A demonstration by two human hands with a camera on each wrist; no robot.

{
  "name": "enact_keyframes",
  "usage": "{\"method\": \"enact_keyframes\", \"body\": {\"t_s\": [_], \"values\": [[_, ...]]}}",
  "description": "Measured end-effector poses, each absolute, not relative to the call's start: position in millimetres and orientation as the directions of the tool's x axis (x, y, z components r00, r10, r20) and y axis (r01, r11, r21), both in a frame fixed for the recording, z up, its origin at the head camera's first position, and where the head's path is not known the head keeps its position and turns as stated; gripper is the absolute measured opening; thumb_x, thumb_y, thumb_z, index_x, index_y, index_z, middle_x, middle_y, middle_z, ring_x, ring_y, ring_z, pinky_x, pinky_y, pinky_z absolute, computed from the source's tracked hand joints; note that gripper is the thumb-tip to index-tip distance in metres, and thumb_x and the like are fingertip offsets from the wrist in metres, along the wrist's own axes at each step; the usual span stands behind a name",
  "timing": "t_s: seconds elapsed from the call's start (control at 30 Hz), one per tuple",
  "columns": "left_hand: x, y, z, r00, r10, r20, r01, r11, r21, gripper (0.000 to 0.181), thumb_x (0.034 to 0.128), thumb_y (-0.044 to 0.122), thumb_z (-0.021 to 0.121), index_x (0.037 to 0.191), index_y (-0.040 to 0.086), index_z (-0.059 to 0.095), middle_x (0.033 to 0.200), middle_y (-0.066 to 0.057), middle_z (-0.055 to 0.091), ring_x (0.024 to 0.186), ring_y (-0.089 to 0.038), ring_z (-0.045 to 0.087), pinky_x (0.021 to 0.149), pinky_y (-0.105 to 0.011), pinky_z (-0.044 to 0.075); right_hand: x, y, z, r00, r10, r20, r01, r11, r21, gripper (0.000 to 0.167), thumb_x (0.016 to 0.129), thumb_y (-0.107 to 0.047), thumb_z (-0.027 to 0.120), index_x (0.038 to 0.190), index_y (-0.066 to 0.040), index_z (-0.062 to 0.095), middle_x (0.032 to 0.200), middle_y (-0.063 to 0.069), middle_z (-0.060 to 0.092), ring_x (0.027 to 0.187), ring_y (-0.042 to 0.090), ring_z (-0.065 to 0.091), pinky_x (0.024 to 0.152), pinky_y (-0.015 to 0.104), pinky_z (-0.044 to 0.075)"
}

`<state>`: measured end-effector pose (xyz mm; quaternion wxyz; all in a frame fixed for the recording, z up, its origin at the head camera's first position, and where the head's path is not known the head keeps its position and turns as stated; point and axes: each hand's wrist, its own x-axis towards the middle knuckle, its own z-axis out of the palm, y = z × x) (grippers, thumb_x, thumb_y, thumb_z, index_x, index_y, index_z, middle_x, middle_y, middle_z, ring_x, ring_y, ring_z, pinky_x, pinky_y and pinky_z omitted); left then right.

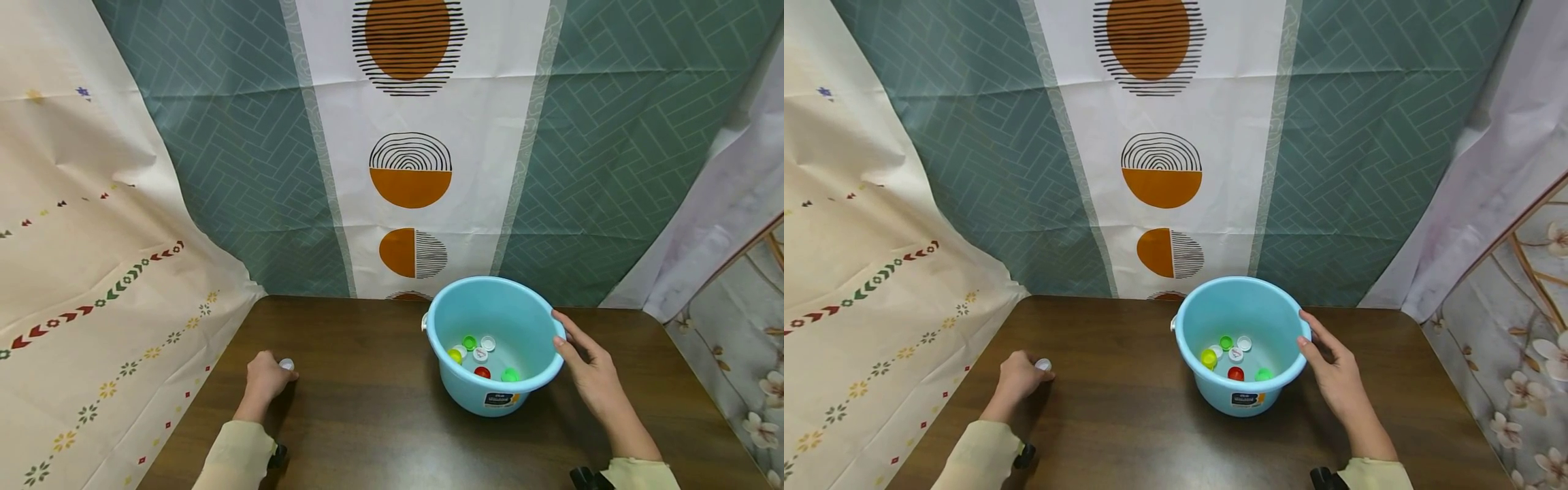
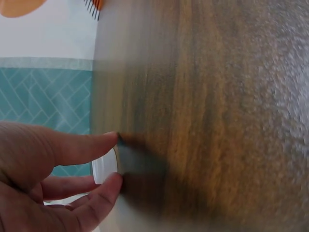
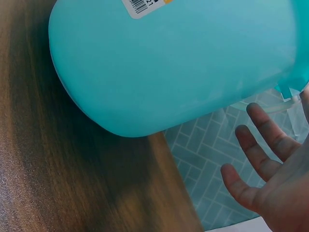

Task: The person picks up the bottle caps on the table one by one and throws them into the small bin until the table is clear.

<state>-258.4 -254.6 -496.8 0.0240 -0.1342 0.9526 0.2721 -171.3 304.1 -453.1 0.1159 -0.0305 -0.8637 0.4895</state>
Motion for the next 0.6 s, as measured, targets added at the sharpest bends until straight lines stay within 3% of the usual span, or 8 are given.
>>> {"method": "enact_keyframes", "body": {"t_s": [0.4,0.6], "values": [[-260.1,-254.2,-503.4,-0.964,-0.264,-0.038,-0.242,0.803,0.544,0.032,0.0714,0.020,0.076,0.094,-0.002,0.071,0.095,-0.022,0.068,0.092,-0.042,0.059,0.075,-0.050,0.049,-172.2,304.9,-452.3,-0.972,0.187,0.142,-0.027,0.512,-0.859,0.046,0.096,-0.040,0.047,0.141,-0.040,0.036,0.146,-0.006,0.041,0.110,-0.012,0.041,0.077,0.010,0.043],[-260.7,-252.1,-504.7,-0.964,-0.267,-0.006,-0.219,0.777,0.590,0.033,0.0729,0.022,0.075,0.096,0.000,0.070,0.096,-0.019,0.068,0.090,-0.038,0.060,0.070,-0.046,0.050,-171.8,304.5,-452.7,-0.972,0.191,0.140,-0.021,0.518,-0.855,0.046,0.096,-0.039,0.047,0.141,-0.041,0.036,0.146,-0.006,0.041,0.109,-0.013,0.041,0.077,0.011,0.043]]}}
